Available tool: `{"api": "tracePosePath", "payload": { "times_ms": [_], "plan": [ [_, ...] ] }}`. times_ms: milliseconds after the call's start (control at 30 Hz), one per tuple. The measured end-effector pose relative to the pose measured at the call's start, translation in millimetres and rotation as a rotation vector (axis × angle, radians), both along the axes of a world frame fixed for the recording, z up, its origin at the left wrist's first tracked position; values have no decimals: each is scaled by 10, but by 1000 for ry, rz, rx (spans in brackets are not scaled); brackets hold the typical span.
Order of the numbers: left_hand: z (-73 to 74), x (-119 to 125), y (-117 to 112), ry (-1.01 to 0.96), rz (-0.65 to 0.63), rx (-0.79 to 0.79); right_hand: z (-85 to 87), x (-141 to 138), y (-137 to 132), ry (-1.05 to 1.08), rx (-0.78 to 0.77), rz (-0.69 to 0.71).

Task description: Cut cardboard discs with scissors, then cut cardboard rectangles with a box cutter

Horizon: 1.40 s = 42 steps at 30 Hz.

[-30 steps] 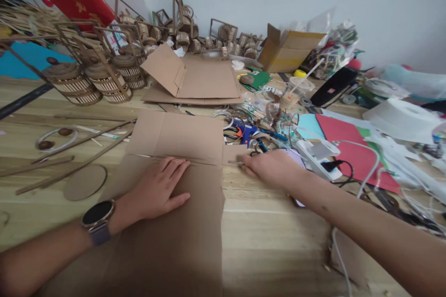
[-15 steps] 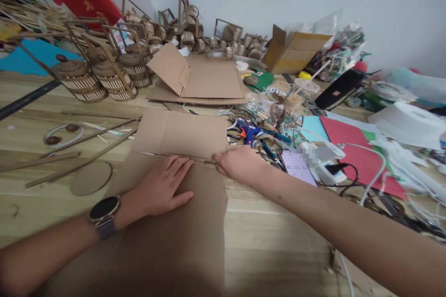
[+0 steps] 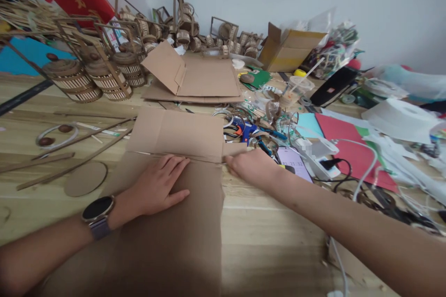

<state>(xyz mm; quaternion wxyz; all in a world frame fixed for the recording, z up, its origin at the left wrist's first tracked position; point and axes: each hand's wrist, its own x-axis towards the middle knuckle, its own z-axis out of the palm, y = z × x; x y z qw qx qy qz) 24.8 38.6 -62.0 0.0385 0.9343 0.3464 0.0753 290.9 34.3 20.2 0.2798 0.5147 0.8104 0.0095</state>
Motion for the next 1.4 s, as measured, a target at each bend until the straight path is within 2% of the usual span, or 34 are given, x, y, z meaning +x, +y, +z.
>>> {"api": "tracePosePath", "payload": {
  "times_ms": [267, 433, 533, 633, 800, 967, 1233, 1400],
  "plan": [
    [-1, 0, 0, -4, 1, 4, -109, 283, -122, 2, 3, -19],
    [7, 28, 6, -2, 1, 25, 19, 328, -159, 1, 21, -56],
    [36, 46, -55, 13, 43, 49, 154, 181, -117, 22, 62, -81],
    [49, 56, -186, 42, 158, 83, 195, -114, -18, 85, 84, -46],
    [20, 49, -368, 79, 262, 98, 26, -743, 251, 188, 88, 30],
    [7, 15, -371, 74, 281, 68, -113, -1189, 475, 235, 32, 109],
    [13, 4, -372, 10, 280, -15, -174, -1329, 548, 232, 2, 128],
    [-13, 7, -377, 6, 278, 28, -205, -1340, 541, 220, 3, 101]
  ]
}}
